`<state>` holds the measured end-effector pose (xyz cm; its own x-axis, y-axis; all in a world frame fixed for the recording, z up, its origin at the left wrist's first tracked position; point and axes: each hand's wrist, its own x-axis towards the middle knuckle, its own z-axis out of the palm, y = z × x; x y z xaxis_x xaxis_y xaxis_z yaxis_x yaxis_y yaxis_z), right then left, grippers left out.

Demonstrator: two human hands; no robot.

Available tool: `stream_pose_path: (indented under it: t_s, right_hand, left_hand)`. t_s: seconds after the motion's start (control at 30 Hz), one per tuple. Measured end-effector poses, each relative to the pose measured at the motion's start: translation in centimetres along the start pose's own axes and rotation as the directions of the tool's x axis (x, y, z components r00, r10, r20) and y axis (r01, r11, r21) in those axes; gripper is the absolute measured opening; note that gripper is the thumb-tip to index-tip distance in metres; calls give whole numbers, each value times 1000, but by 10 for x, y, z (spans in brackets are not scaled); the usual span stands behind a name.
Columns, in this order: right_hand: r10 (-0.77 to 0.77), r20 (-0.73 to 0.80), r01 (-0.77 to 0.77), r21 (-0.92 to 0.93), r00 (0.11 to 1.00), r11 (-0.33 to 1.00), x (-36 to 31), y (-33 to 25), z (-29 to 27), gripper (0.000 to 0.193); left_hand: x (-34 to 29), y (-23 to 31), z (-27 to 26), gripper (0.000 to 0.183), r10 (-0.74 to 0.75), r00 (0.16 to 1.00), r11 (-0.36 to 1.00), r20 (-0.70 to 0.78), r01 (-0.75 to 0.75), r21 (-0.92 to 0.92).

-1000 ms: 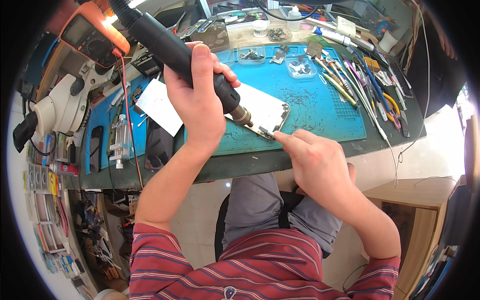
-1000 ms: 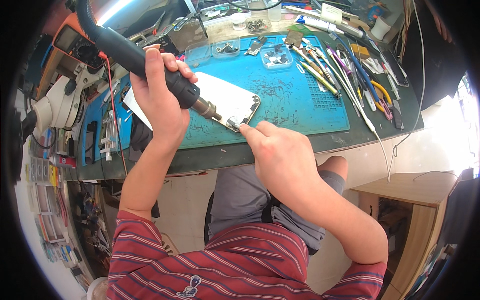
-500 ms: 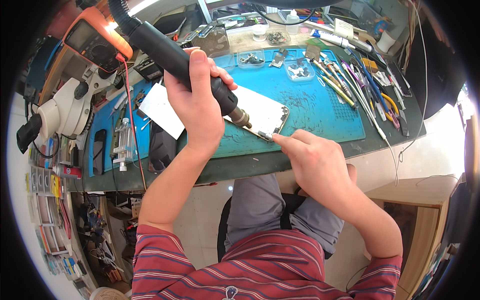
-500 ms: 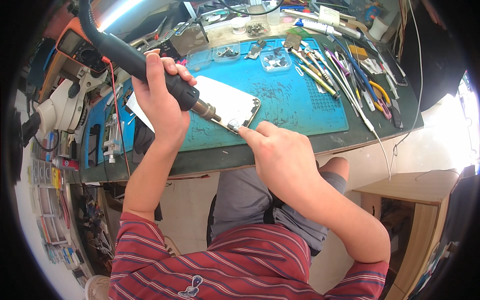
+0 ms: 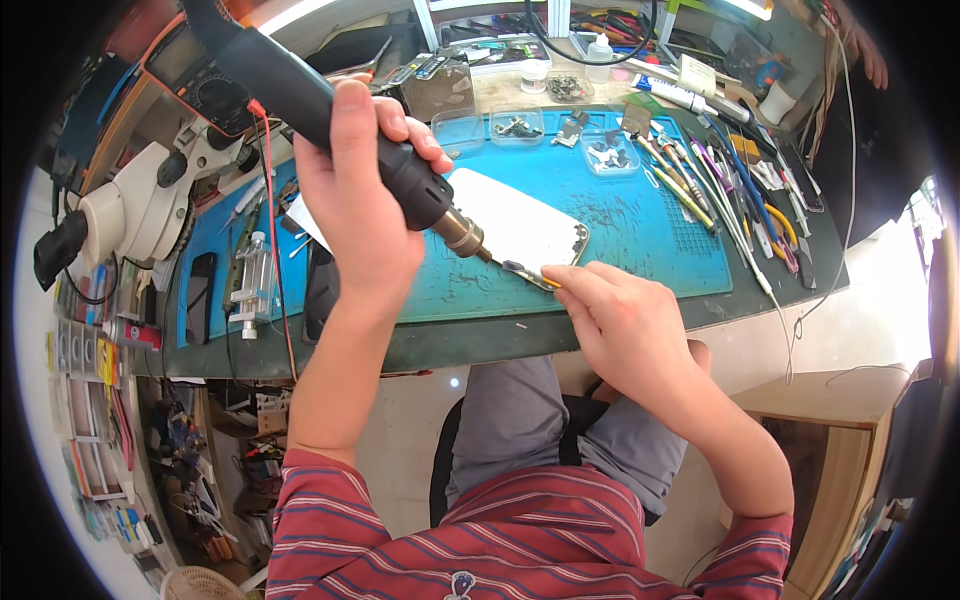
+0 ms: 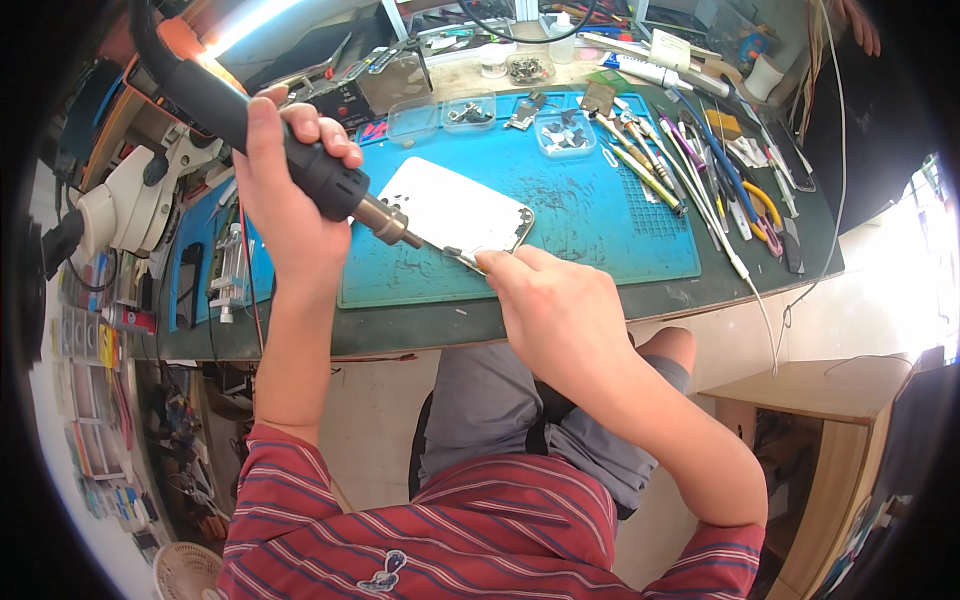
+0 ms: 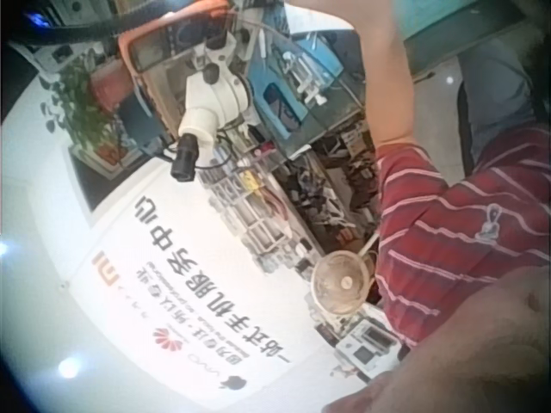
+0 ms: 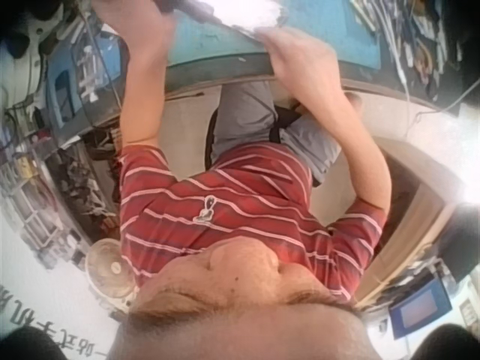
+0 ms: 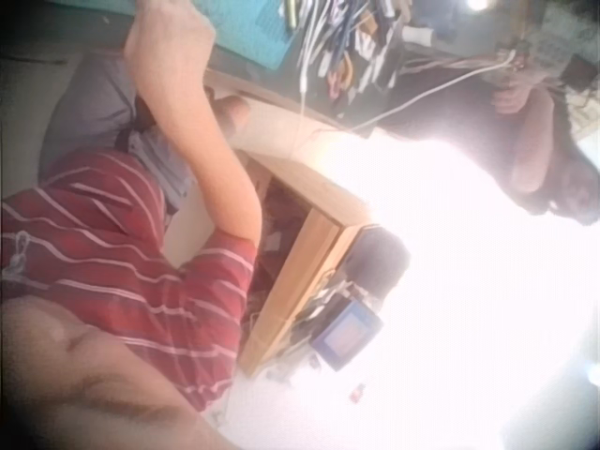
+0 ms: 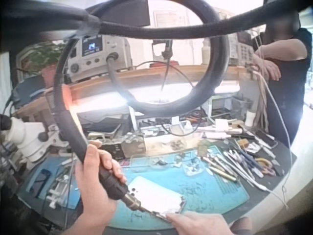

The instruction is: The person uses a hot air gun and tweezers to remove small components from the back of a white smartphone. They heat specific areas on the device and carefully lift off parts, placing them on the workbench.

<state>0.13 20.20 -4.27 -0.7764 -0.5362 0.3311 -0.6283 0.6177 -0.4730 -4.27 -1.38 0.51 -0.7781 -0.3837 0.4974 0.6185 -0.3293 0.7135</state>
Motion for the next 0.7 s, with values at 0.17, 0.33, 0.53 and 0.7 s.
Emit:
stream_pose_path:
  t_s: [0.17,0.33,0.53,0.7]
  right_hand:
    - [-28,-90,26,-19,996,999,10,3,0,26]
    - [-34,-57,35,19,998,999,21,-6,12,17]
    - [-214,-124,180,-241,969,954,27,-4,49,10]
    - [-109,-302,56,-177,947,983,52,14,23,11]
  left_hand:
    - [-1,32,-20,31,-53,996,998,65,55,-35]
    - [-22,65,-33,36,-98,995,995,26,98,16]
    - [-38,91,-49,38,-61,998,997,-3,61,41]
    - [-42,97,-58,37,-46,998,997,-46,49,57]
